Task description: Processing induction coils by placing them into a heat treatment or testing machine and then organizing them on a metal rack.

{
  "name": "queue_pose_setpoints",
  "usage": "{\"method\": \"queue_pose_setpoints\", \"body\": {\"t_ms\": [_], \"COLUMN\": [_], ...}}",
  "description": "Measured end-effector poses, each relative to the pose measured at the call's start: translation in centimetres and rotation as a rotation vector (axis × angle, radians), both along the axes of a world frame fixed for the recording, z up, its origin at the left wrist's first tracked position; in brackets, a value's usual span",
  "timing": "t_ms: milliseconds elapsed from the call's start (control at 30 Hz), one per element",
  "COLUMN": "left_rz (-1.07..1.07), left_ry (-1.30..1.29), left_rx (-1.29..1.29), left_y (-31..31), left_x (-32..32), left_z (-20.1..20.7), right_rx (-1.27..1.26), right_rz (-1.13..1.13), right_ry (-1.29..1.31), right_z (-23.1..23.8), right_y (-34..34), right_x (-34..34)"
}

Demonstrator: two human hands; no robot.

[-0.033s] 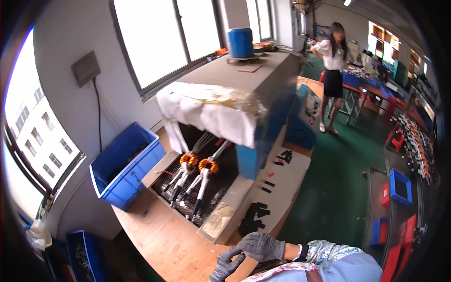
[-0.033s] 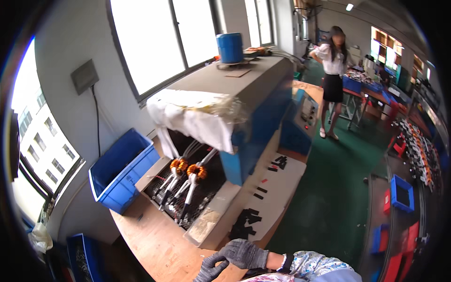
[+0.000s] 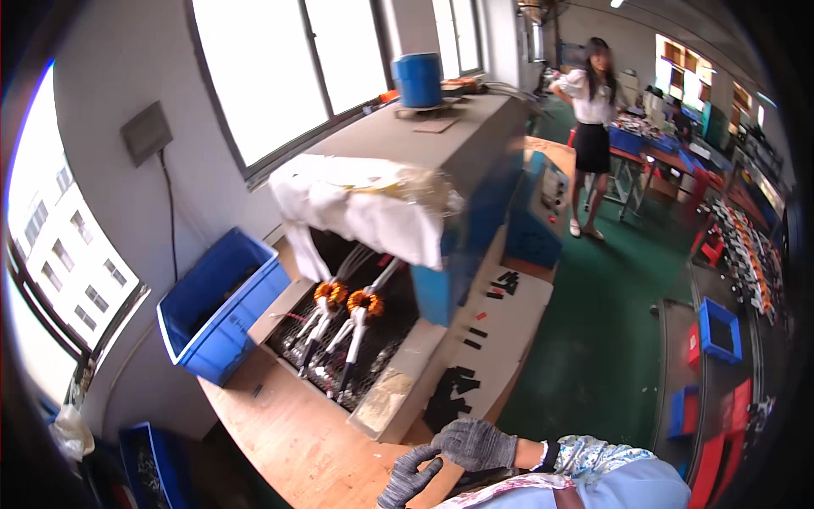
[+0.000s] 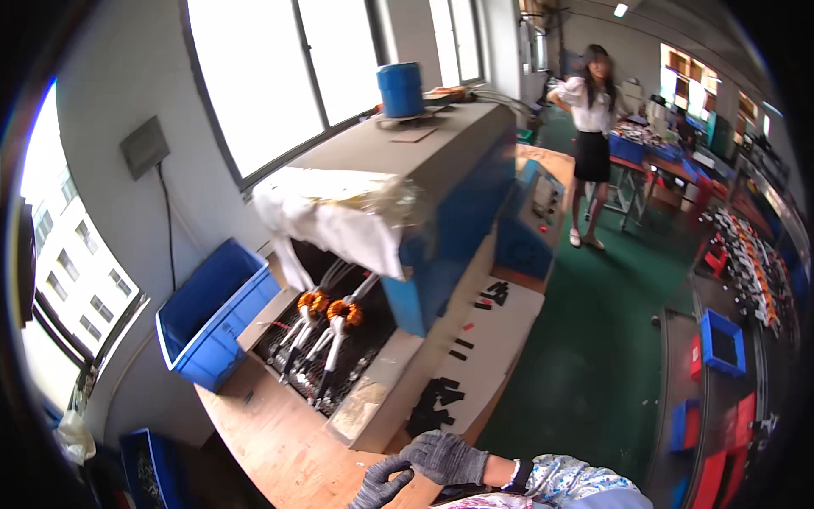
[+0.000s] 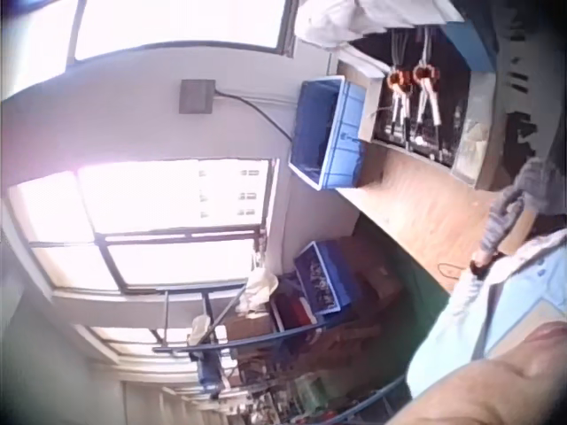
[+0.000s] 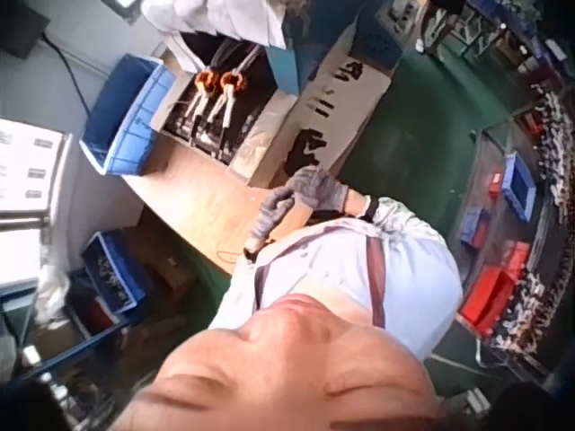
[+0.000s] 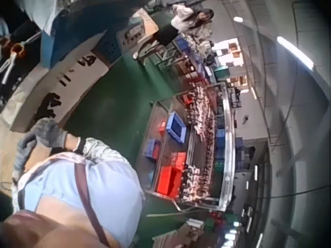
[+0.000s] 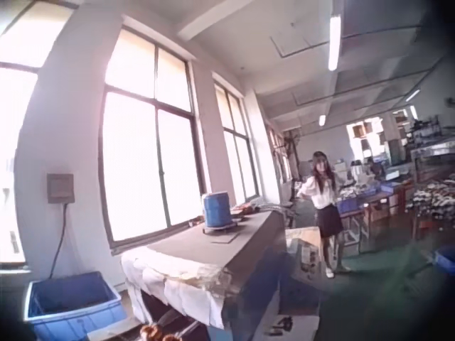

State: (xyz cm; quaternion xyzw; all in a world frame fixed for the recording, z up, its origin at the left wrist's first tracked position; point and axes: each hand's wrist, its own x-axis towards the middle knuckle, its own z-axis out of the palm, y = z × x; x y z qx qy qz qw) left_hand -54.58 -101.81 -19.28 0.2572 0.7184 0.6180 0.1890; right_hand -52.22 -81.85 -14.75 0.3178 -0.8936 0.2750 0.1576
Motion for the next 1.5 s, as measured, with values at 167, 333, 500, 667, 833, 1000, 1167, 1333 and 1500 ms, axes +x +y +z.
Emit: {"method": "queue_pose_setpoints", "body": {"t_ms": [167, 333, 500, 667, 833, 1000, 1167, 1333, 1500], "left_rz": [-0.294, -0.546, -0.942, -1.274, -1.507, -1.803, -2.015, -2.15, -2.342], "left_ry": [-0.066, -0.036, -0.128, -0.13, -0.301, -0.337, -0.165, -0.215, -0.176], "left_rx": [0.102, 0.011, -0.105, -0.037, -0.138, -0.144, -0.054, -0.008, 0.115], "left_y": [7.6, 18.5, 31.9, 43.4, 53.5, 64.3, 73.3, 79.6, 83.6], "left_x": [2.4, 6.5, 12.6, 18.2, 23.7, 29.6, 36.3, 40.7, 46.5], "left_z": [1.8, 2.6, 5.4, 8.4, 10.7, 11.4, 12.9, 13.7, 13.4], "right_rx": [0.286, 0.271, 0.289, 0.038, -0.177, -0.416, -0.384, -0.42, -0.245], "right_rz": [-0.261, -0.651, -1.048, -1.261, -1.501, -1.663, -1.738, -1.99, -2.392], "right_ry": [-0.303, -0.405, -0.781, -0.588, -0.276, -0.109, -0.035, -0.276, -0.428], "right_z": [0.7, -3.0, -1.1, 0.8, 3.4, 6.0, 10.2, 13.8, 15.5], "right_y": [7.9, 17.0, 25.2, 29.8, 32.5, 33.8, 36.2, 39.2, 39.8], "right_x": [7.1, 18.0, 28.4, 36.5, 43.0, 49.1, 55.3, 61.5, 69.5]}}
